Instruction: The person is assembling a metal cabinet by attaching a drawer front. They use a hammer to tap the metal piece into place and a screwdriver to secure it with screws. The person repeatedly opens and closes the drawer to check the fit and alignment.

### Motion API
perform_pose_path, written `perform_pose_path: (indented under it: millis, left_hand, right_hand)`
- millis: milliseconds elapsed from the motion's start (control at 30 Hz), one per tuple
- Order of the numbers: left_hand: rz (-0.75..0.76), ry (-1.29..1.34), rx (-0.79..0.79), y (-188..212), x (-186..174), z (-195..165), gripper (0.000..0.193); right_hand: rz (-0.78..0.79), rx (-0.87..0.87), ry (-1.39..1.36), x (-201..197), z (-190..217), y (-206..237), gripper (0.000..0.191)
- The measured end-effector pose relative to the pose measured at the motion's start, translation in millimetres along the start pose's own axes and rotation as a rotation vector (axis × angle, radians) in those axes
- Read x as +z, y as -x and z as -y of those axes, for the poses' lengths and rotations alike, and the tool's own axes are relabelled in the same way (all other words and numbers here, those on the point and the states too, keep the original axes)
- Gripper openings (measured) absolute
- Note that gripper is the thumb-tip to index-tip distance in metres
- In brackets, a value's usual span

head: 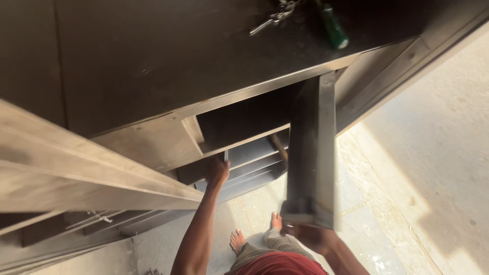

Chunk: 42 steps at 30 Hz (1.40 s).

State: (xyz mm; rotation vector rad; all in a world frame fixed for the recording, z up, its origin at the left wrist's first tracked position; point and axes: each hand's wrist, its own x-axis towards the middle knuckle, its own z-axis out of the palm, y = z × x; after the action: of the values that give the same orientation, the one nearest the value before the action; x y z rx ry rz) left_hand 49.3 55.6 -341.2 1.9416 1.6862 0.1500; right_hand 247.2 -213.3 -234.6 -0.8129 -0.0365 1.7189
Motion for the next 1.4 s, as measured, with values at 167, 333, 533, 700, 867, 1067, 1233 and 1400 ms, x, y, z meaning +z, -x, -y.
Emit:
perform_pose_path:
  millis: [167, 333, 533, 700, 867, 1067, 1233, 1400]
  left_hand:
    - [0.459, 0.962, 0.034, 124.5, -5.6, -17.8, 0.034]
    - [0.554, 1.13, 0.238, 163.2, -64.3, -91.2, 0.048]
    - [0.211, 1.534, 0.375, 84.9, -123.1, -157.2, 0.04]
    - [0.193, 1.682, 0.487, -30.1, -136.1, -163.4, 0.026]
    - [-0.284, 1.027, 0.383, -122.6, -155.1, -175.8, 0.03]
    - [-0.222, 0.645, 0.375, -135.1, -130.7, -240.1, 0.03]
    - [-0.312, 0.797, 0.225, -145.1, -152.9, -216.1, 0.031]
    - [-0.363, 0.789, 0.276, -141.1, -147.8, -231.4, 0.032]
  right_hand:
    - [0.254, -0.445, 0.097, -103.5, 98.4, 27.8, 0.039]
    - [0.022, -0.719, -0.2, -91.6, 157.2, -4.5, 0.045]
    - [0.132, -1.028, -0.449, -61.1, 168.6, -31.7, 0.051]
    - [-0.066, -1.221, -0.153, -55.5, 153.4, -34.3, 0.055]
    - [0.119, -1.251, -0.486, -31.7, 125.6, -19.7, 0.052]
    - [0.121, -1.333, -0.488, -17.7, 111.8, -15.4, 0.055]
    - [0.141, -1.342, -0.611, -25.4, 110.3, -21.3, 0.051]
    - [0.003, -1.34, -0.441, -34.7, 109.1, -19.9, 0.057]
